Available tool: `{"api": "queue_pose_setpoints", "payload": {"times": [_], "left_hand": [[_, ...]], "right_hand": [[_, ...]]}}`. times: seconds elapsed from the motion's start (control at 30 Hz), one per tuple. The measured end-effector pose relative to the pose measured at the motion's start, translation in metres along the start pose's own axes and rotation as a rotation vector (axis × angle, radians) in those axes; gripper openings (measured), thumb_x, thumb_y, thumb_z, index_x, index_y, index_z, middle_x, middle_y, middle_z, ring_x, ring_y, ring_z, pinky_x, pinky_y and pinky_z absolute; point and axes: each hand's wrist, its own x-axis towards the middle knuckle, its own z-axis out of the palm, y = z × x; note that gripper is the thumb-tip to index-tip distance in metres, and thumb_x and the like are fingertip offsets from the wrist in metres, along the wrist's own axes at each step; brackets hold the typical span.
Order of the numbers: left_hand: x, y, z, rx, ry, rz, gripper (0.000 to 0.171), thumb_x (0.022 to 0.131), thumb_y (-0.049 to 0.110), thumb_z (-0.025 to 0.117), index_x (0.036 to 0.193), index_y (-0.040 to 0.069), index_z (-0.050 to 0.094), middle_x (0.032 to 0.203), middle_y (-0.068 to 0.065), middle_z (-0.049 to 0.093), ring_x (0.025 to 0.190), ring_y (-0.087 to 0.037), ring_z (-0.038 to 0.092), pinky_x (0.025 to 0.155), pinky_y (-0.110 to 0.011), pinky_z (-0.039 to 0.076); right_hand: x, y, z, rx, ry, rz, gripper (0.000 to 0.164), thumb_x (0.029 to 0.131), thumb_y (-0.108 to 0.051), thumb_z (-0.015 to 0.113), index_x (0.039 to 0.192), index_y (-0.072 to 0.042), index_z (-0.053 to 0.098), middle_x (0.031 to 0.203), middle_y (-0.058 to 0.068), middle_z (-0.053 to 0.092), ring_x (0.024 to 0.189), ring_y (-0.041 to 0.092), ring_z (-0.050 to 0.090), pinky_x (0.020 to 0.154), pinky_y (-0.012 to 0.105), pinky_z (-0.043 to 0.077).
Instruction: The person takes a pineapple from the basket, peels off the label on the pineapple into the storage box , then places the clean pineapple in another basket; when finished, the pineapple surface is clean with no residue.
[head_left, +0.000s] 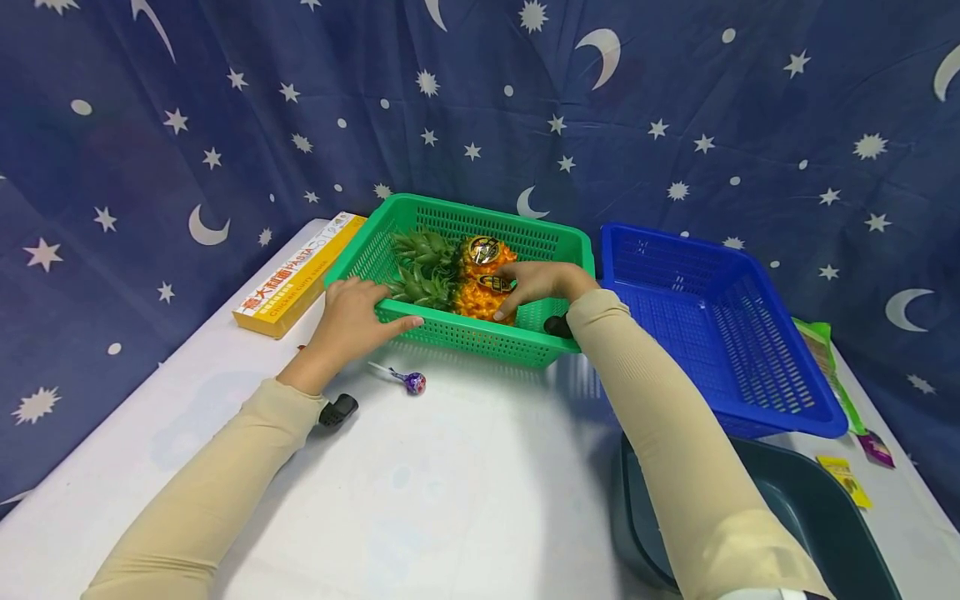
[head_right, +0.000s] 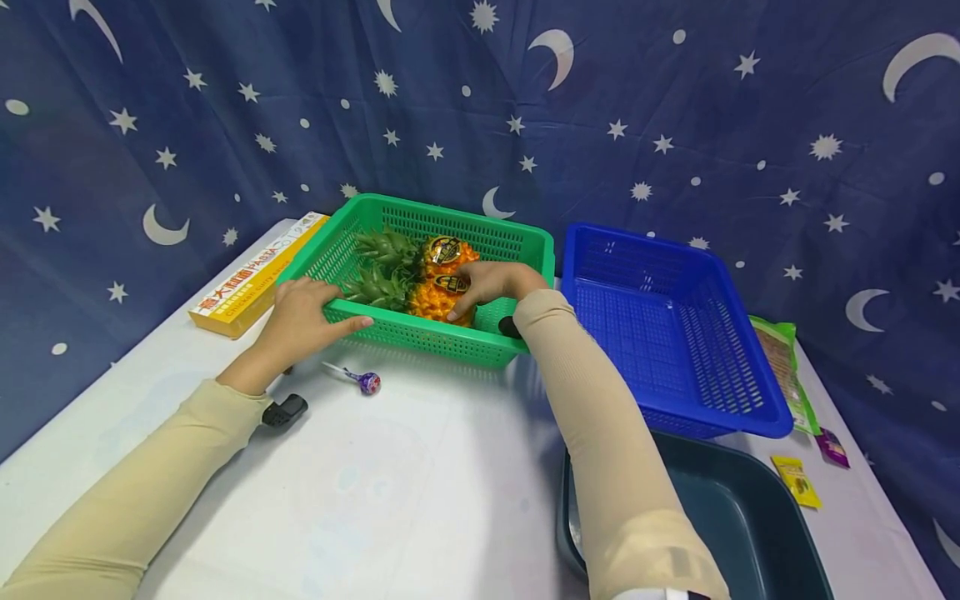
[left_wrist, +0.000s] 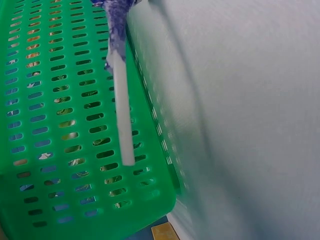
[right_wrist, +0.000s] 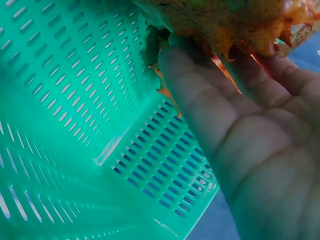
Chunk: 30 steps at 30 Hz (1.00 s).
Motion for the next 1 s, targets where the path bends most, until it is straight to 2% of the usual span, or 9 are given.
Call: {"api": "queue_pose_setpoints", "payload": {"times": [0.37, 0.7, 1.0], "left_hand": [[-0.0010, -0.0002, 0.0001, -0.004, 0.007, 0.001, 0.075, 0.078, 0.058, 0.062, 0.122, -0.003, 0.057, 0.122, -0.023, 0.057, 0.123, -0.043, 0.038, 0.106, -0.056, 0.016], [-0.0014, -0.0008, 0.0003, 0.000, 0.013, 0.004, 0.074, 0.078, 0.059, 0.062, 0.121, -0.001, 0.058, 0.121, -0.022, 0.057, 0.121, -0.042, 0.040, 0.105, -0.056, 0.017], [-0.0012, -0.0015, 0.0004, -0.006, 0.019, 0.006, 0.073, 0.077, 0.059, 0.063, 0.120, 0.000, 0.059, 0.121, -0.022, 0.058, 0.122, -0.043, 0.040, 0.106, -0.056, 0.016]], "right_hand": [[0.0008, -0.0023, 0.0006, -0.086, 0.062, -0.003, 0.093, 0.073, -0.034, 0.074, 0.147, -0.010, 0.022, 0.149, 0.009, 0.025, 0.137, 0.029, 0.024, 0.105, 0.048, 0.035], [-0.0003, -0.0011, 0.0007, 0.006, 0.101, -0.041, 0.096, 0.070, -0.026, 0.075, 0.147, -0.012, 0.021, 0.151, 0.006, 0.023, 0.136, 0.026, 0.027, 0.104, 0.046, 0.037], [-0.0031, -0.0042, 0.0007, 0.050, 0.110, -0.048, 0.094, 0.071, -0.022, 0.074, 0.147, -0.011, 0.019, 0.151, 0.010, 0.020, 0.136, 0.028, 0.027, 0.105, 0.047, 0.036]]}}
